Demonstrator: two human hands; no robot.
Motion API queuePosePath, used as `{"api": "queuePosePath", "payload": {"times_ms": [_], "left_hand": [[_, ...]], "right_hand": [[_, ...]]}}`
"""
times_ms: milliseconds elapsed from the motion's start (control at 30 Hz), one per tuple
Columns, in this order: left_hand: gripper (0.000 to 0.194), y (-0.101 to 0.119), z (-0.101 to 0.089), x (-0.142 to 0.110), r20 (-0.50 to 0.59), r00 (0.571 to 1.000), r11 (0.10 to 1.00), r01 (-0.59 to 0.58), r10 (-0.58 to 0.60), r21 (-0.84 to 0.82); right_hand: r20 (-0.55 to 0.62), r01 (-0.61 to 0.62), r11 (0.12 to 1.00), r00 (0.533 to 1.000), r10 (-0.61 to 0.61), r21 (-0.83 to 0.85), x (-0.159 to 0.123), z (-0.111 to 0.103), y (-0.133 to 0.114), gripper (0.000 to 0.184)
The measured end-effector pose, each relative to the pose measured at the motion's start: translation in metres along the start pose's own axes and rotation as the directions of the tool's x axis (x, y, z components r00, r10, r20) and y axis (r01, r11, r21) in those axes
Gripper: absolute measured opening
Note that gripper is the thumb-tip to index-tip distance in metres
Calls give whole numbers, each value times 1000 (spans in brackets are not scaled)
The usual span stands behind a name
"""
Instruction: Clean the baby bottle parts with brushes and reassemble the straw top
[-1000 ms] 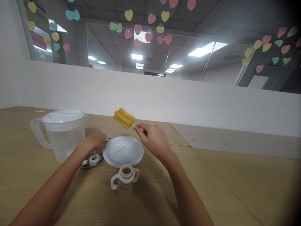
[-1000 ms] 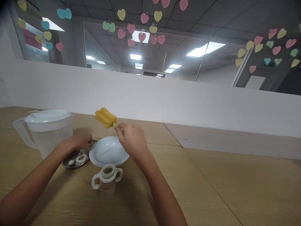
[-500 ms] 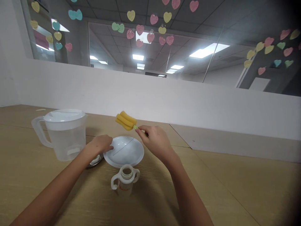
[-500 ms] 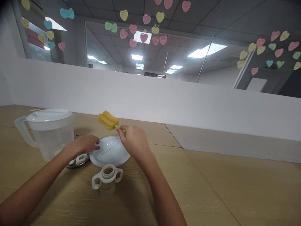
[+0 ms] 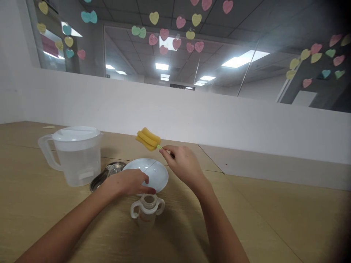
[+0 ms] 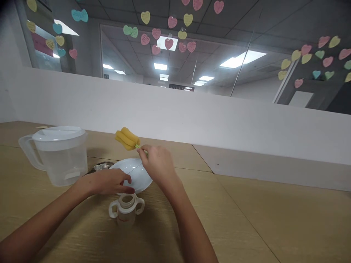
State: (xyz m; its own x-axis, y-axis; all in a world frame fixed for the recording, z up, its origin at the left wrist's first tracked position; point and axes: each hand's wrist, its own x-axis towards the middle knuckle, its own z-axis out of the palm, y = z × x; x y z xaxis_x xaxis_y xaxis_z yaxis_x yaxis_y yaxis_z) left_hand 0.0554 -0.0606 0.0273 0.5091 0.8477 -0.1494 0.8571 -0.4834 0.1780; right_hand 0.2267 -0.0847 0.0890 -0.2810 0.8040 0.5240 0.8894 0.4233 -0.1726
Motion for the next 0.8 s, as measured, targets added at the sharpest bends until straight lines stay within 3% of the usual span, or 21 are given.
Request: {"api": "queuePosePath", "payload": {"times_ms": [200,433,567,700,800], "left_hand": [[44,8,-2,-7,-12,992,989,-130,129,-65],[58,15,-5,-17,83,984,983,-148,158,-108],[52,16,3,-13,98,978,983,-182,182,-10],[48,17,16,-5,46,982,976,-188,184,113],[49,20,12,-7,63,984,978,-175,169,109]], "right_hand": [[-2,5,1000,1000,-5,2,0,0,0,31],[-4,6,1000,1000,-6,25,-1,0,0,31],[-7,11,1000,1000,-11,29,-1,0,0,30],[-14,20,999,1000,-20,34,-1,1,-1,30],[-12,18,999,1000,-17,36,-1,1,0,30]]}}
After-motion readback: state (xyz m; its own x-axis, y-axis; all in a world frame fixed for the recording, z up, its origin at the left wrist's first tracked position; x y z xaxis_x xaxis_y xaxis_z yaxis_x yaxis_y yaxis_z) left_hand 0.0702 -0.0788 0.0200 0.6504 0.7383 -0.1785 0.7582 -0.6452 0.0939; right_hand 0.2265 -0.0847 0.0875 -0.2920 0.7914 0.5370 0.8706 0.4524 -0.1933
